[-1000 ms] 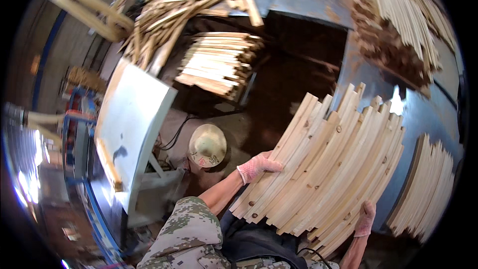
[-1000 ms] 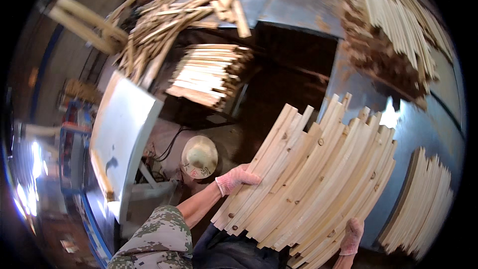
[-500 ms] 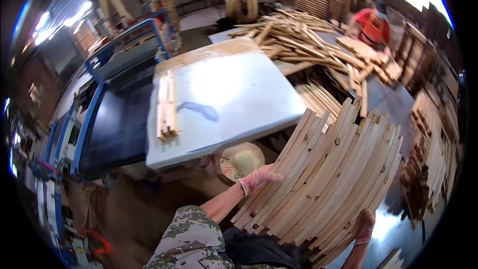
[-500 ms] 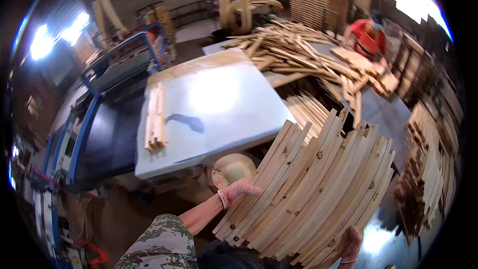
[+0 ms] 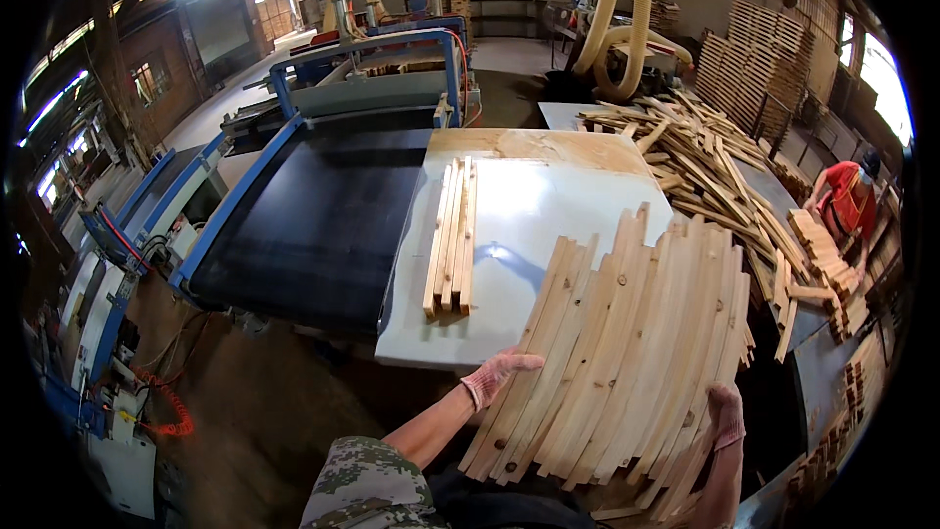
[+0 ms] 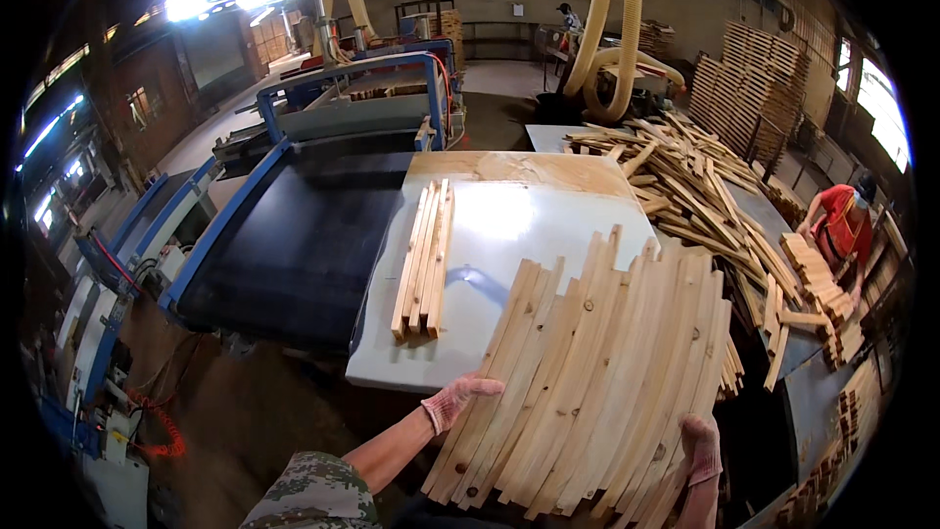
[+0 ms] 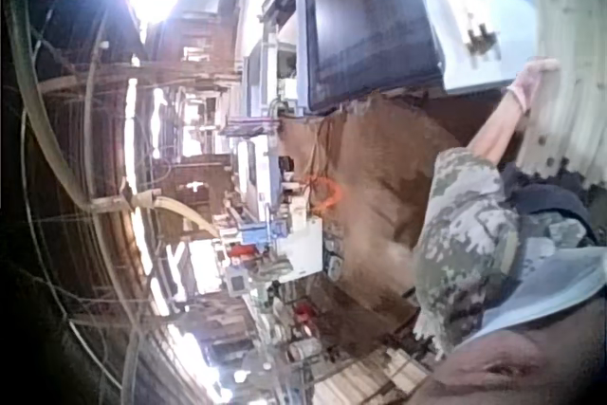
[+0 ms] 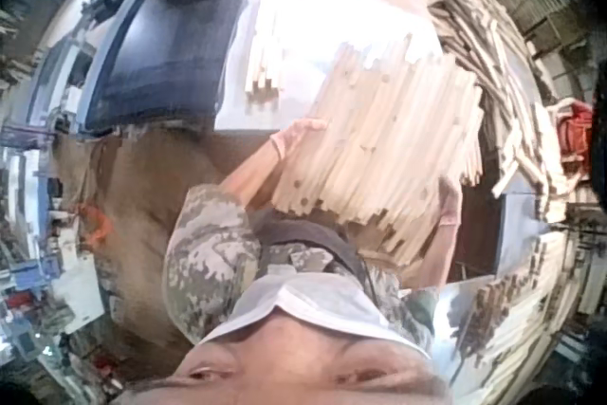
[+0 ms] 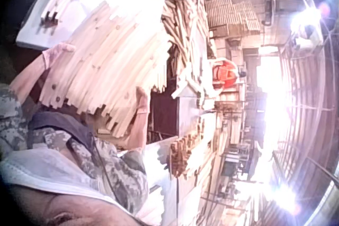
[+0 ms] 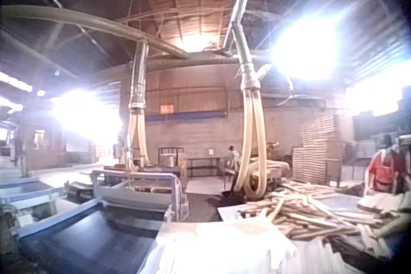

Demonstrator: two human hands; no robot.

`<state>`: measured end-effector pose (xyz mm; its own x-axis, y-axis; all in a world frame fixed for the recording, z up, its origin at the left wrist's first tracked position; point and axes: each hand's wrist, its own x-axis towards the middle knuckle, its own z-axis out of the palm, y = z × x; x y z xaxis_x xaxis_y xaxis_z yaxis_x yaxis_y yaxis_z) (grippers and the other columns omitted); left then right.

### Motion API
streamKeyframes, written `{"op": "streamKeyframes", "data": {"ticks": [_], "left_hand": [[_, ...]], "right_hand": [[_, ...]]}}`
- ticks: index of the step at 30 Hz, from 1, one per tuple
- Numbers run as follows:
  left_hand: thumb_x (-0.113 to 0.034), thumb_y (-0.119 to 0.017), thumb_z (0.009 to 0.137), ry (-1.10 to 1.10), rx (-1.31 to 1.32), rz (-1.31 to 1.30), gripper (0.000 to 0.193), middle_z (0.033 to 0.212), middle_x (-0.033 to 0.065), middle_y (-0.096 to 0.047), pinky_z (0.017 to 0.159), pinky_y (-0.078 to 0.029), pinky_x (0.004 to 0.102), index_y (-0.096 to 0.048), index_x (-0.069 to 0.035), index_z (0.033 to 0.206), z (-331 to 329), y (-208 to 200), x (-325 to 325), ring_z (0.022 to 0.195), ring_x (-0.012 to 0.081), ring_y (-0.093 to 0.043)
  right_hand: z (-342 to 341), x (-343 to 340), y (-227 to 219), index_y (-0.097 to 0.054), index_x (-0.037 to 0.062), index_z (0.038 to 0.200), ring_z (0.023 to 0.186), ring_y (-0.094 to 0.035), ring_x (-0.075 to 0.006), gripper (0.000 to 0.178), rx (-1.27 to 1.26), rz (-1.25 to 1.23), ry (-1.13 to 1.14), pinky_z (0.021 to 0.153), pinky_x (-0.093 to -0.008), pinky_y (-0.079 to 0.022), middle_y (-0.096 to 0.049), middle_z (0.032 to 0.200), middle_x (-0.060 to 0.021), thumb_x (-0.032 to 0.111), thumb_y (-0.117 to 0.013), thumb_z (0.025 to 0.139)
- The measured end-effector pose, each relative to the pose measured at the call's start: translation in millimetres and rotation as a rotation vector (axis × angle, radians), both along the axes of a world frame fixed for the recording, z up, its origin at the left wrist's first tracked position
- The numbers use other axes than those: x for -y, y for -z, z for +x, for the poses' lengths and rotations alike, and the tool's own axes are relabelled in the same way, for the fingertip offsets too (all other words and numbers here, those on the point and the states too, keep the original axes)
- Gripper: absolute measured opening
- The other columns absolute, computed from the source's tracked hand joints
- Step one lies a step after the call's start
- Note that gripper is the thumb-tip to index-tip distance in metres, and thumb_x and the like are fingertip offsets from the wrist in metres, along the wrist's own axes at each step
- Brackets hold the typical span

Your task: The person repeatedly picks up stacks of light-colored wooden planks from a metal table and places them onto a conveyor belt. The person aligns the planks before feeding them into the machine. Other workers are visible in the background handling similar materials.

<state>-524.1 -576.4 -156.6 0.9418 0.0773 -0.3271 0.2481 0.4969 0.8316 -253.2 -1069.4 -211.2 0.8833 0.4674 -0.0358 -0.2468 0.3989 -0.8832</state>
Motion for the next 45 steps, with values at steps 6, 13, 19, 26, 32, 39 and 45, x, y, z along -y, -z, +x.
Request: {"op": "streamKeyframes", "data": {"ticks": [6,13,19,26,32,39,45], "left_hand": [[-0.031,-0.082,0.096,-0.153,-0.123,-0.178,0.052,0.125,0.0147,-0.077,0.099,-0.064,0.0485,-0.07,0.002,0.135,46.4,45.8,-40.7,0.113,0.0278,-0.077],[-0.03,-0.077,0.101,-0.382,-0.213,0.085,0.056,0.139,0.0164,-0.071,0.102,-0.061,0.0451,-0.062,0.002,0.145,129.8,12.4,-122.3,0.121,0.0252,-0.071],[-0.055,-0.07,0.102,-0.478,-0.288,0.721,0.083,0.156,0.0222,-0.058,0.114,-0.053,0.0467,-0.046,-0.001,0.16,231.1,-19.2,-212.2,0.138,0.0348,-0.062],[-0.067,-0.066,0.099,-0.175,-0.494,1.537,0.092,0.164,0.0257,-0.049,0.128,-0.037,0.0486,-0.047,-0.001,0.161,247.9,-75.8,-246.9,0.156,0.0393,-0.044],[-0.048,-0.079,0.093,-0.69,-0.416,1.503,0.09,0.156,0.0253,-0.055,0.124,-0.04,0.0495,-0.044,-0.008,0.165,107.5,-14.8,-312.5,0.148,0.0434,-0.049],[-0.053,-0.077,0.093,-0.704,-0.561,1.29,0.093,0.152,0.0235,-0.06,0.121,-0.044,0.0484,-0.04,-0.013,0.169,0.5,-31.9,-409.9,0.141,0.04,-0.058],[-0.063,-0.071,0.094,-0.708,-0.726,1.327,0.096,0.153,0.0224,-0.058,0.12,-0.045,0.0476,-0.039,-0.015,0.17,-140.5,-23.8,-547.5,0.142,0.0379,-0.058]], "right_hand": [[105.3,-77.7,1.7,-0.072,-0.0048,0.11,0.094,-0.075,-0.0255,0.027,-0.135,-0.276,-0.132,0.092,-0.0409,-0.064,-0.076,0.104,-0.0121,0.011,-0.072,0.088],[180.7,-224.6,-52.1,-0.07,-0.0081,0.122,0.085,-0.078,-0.0285,0.036,-0.165,-0.362,-0.253,0.078,-0.0432,-0.069,-0.077,0.104,-0.0162,0.005,-0.07,0.089],[268.6,-314.4,-63.4,-0.066,-0.0085,0.128,0.082,-0.078,-0.0294,0.038,-0.186,-0.276,-0.329,0.074,-0.0464,-0.071,-0.076,0.107,-0.0169,0.005,-0.073,0.092],[303.3,-347.2,-70.8,-0.066,-0.0077,0.128,0.094,-0.079,-0.0264,0.039,-0.172,-0.326,-0.295,0.088,-0.0419,-0.07,-0.077,0.111,-0.0164,0.005,-0.075,0.092],[275.5,-419.2,-83.0,-0.065,-0.0072,0.133,0.094,-0.079,-0.0253,0.051,-0.111,-0.429,-0.356,0.089,-0.0416,-0.069,-0.077,0.111,-0.0144,0.011,-0.081,0.089],[159.0,-558.1,-67.7,-0.059,-0.0042,0.142,0.095,-0.077,-0.0234,0.06,-0.051,-0.446,-0.346,0.086,-0.0401,-0.067,-0.075,0.113,-0.0135,0.015,-0.081,0.089],[-2.9,-711.8,-80.7,-0.061,-0.0018,0.137,0.098,-0.075,-0.0244,0.052,-0.057,-0.335,-0.415,0.087,-0.0404,-0.066,-0.074,0.113,-0.0116,0.011,-0.074,0.088]]}}
